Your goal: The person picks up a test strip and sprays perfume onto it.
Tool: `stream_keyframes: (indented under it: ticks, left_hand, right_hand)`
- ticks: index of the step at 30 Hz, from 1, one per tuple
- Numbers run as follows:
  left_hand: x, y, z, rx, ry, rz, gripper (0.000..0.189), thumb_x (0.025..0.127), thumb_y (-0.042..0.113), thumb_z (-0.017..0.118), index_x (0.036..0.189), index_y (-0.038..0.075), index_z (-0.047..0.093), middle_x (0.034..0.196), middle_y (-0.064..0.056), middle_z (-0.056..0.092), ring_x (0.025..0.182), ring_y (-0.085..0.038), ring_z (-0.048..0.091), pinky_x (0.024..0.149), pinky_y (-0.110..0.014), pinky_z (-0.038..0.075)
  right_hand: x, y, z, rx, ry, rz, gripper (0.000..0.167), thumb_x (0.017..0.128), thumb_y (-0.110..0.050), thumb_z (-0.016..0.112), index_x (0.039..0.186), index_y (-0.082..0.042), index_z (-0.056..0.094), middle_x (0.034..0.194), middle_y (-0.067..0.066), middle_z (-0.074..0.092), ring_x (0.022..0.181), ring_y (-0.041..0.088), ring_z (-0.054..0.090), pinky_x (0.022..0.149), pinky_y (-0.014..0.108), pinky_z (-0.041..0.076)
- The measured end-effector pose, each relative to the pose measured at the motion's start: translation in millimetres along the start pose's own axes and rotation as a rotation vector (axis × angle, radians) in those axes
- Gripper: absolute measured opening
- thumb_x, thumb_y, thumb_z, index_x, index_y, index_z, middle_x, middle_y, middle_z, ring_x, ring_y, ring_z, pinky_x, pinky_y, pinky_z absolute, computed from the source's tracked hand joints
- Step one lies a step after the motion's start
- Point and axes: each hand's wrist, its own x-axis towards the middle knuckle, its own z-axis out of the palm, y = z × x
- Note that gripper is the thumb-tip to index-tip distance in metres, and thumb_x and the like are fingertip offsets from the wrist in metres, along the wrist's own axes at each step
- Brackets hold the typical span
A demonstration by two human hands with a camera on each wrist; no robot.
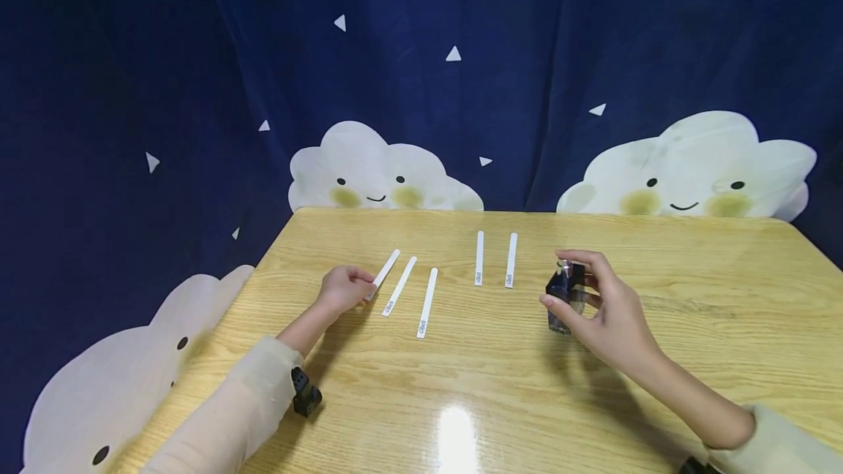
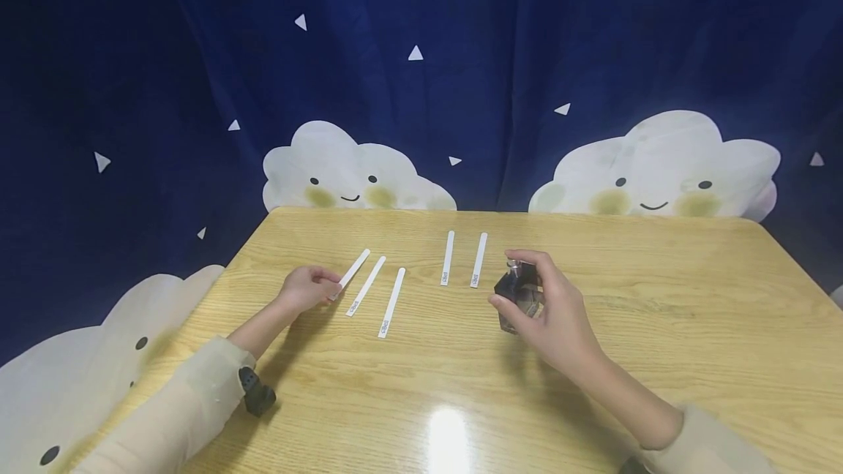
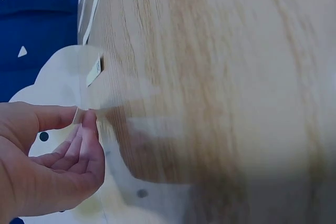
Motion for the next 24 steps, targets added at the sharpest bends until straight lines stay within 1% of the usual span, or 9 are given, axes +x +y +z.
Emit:
stream_keyframes:
  ticks: [2, 8, 11, 15, 18, 24]
  left_hand:
    - [-0.2, -0.1, -1.0, 0.012, 0.013, 0.004, 0.016, 0.085, 0.007, 0.066, 0.098, -0.003, 0.068, 0.084, -0.014, 0.071, 0.065, -0.015, 0.064, 0.056, -0.022, 0.049]
    - [-1.3, -1.5, -2.8, 0.101, 0.046, 0.046, 0.015, 0.085, 0.011, 0.067, 0.095, 0.000, 0.069, 0.090, -0.014, 0.071, 0.072, -0.015, 0.062, 0.058, -0.019, 0.044]
    - [-1.6, -2.4, -2.9, 0.140, 0.063, 0.088, 0.014, 0.085, 0.010, 0.067, 0.093, 0.000, 0.069, 0.089, -0.014, 0.070, 0.076, -0.018, 0.062, 0.059, -0.019, 0.044]
    - [-3.1, -1.5, -1.5, 0.191, 0.077, 0.145, 0.011, 0.084, 0.009, 0.067, 0.090, 0.000, 0.068, 0.086, -0.014, 0.070, 0.076, -0.020, 0.063, 0.061, -0.020, 0.045]
    - [-4.4, 1.5, 1.3, 0.216, 0.069, 0.177, 0.010, 0.085, 0.008, 0.067, 0.091, 0.000, 0.068, 0.085, -0.013, 0.069, 0.075, -0.019, 0.063, 0.062, -0.021, 0.046]
    - [-6.7, 8.9, 11.0, 0.222, 0.025, 0.223, 0.010, 0.085, 0.007, 0.067, 0.090, -0.001, 0.067, 0.082, -0.011, 0.068, 0.073, -0.016, 0.061, 0.062, -0.022, 0.046]
  right_hand:
    - [-0.1, -1, 0, -0.002, 0.000, 0.001, 0.060, 0.075, -0.007, 0.081, 0.128, -0.010, 0.053, 0.101, 0.008, 0.066, 0.087, -0.012, 0.054, 0.070, 0.006, 0.051]
    - [-0.1, -2, 0, 0.004, 0.002, -0.004, 0.060, 0.076, -0.007, 0.080, 0.129, -0.010, 0.053, 0.102, 0.008, 0.066, 0.088, -0.012, 0.054, 0.071, 0.006, 0.051]
    - [0.1, -3, -1, 0.011, 0.005, -0.013, 0.060, 0.075, -0.005, 0.080, 0.129, -0.010, 0.053, 0.104, 0.009, 0.066, 0.089, -0.012, 0.054, 0.071, 0.006, 0.051]
    - [0.3, -4, -1, 0.014, 0.001, -0.017, 0.061, 0.075, -0.005, 0.080, 0.129, -0.010, 0.053, 0.106, 0.009, 0.066, 0.089, -0.012, 0.055, 0.071, 0.006, 0.051]
    - [0.5, -4, -1, 0.020, -0.006, -0.014, 0.060, 0.076, -0.005, 0.079, 0.129, -0.009, 0.052, 0.107, 0.010, 0.065, 0.089, -0.011, 0.055, 0.071, 0.006, 0.051]
    - [0.6, -4, -1, 0.024, -0.010, -0.015, 0.060, 0.075, -0.005, 0.080, 0.129, -0.010, 0.053, 0.110, 0.010, 0.065, 0.089, -0.011, 0.055, 0.072, 0.006, 0.051]
